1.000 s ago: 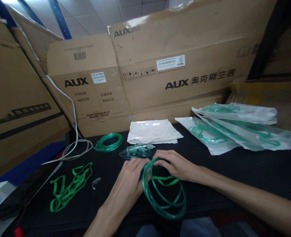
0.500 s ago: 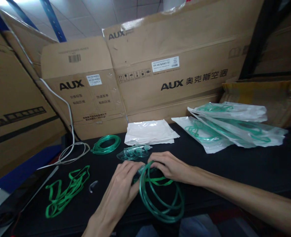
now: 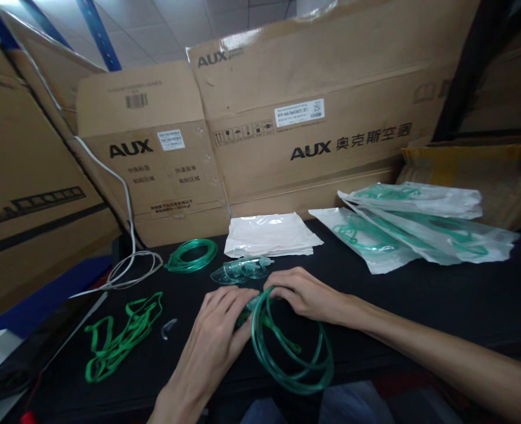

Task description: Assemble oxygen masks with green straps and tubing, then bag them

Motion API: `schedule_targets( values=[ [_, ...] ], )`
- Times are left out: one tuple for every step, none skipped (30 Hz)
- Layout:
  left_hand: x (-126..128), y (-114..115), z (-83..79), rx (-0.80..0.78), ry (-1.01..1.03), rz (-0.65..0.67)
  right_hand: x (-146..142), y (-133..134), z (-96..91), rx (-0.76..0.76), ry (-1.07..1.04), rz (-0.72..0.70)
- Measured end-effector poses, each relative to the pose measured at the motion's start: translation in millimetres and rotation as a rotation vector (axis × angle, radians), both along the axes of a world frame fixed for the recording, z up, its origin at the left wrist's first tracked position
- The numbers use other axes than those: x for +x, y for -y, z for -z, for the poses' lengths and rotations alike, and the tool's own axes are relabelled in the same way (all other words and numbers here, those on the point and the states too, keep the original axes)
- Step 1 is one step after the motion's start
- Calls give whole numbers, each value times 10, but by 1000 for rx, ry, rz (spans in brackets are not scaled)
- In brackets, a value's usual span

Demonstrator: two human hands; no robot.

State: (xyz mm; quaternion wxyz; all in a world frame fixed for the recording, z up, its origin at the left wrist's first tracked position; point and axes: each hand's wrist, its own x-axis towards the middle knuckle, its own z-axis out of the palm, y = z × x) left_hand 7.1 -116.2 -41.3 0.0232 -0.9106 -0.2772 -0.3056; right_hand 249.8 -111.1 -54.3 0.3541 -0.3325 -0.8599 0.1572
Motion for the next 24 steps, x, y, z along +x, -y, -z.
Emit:
schedule_targets(
  values=[
    [-29, -12, 7, -11, 26, -15, 25, -6, -9, 34, 3, 14],
    [-67, -27, 15, -16, 58, -41, 55, -13, -21, 66, 2, 35],
    [-111, -43, 23, -11, 94, -75, 89, -21, -34, 92, -3, 65],
    [-158, -60, 31, -5, 124, -111, 120, -29, -46, 102, -10, 100],
    [-202, -75, 40, -6, 139, -142, 144, -36, -56, 98, -16, 124],
    [-240, -87, 48, -18, 140, -161, 158, -42, -65, 83, -15, 129],
    [-269, -97, 56, -42, 127, -174, 162, -46, -70, 58, -6, 120],
    [-286, -105, 63, -73, 108, -186, 158, -49, -74, 36, 7, 104],
    [-294, -111, 68, -103, 87, -199, 148, -50, -78, 13, 25, 90],
    [-294, -116, 69, -126, 70, -215, 139, -49, -81, -9, 44, 83],
    [-288, -119, 66, -135, 64, -232, 132, -46, -85, -24, 64, 82],
    [-278, -120, 58, -130, 68, -246, 132, -41, -89, -32, 81, 92],
    [-264, -119, 44, -115, 78, -255, 137, -35, -93, -34, 103, 111],
    [-247, -112, 24, -91, 94, -254, 149, -26, -97, -31, 127, 135],
    [-226, -101, -1, -67, 111, -246, 163, -17, -101, -24, 153, 158],
    [-198, -84, -30, -47, 126, -232, 177, -8, -103, -14, 181, 175],
    [-163, -62, -62, -41, 134, -214, 190, 2, -104, -4, 212, 185],
    [-121, -35, -96, -51, 131, -192, 200, 11, -103, 4, 243, 189],
    [-69, -5, -131, -73, 121, -172, 205, 19, -100, 12, 273, 189],
    [-10, 26, -164, -104, 102, -156, 207, 25, -95, 19, 301, 194],
    [57, 56, -195, -138, 78, -151, 205, 29, -89, 27, 331, 203],
    [129, 83, -222, -172, 44, -155, 203, 32, -79, 38, 359, 213],
    [205, 105, -246, -203, 5, -169, 200, 33, -68, 52, 384, 220],
    [282, 121, -266, -229, -40, -188, 198, 33, -56, 68, 403, 221]
  ],
)
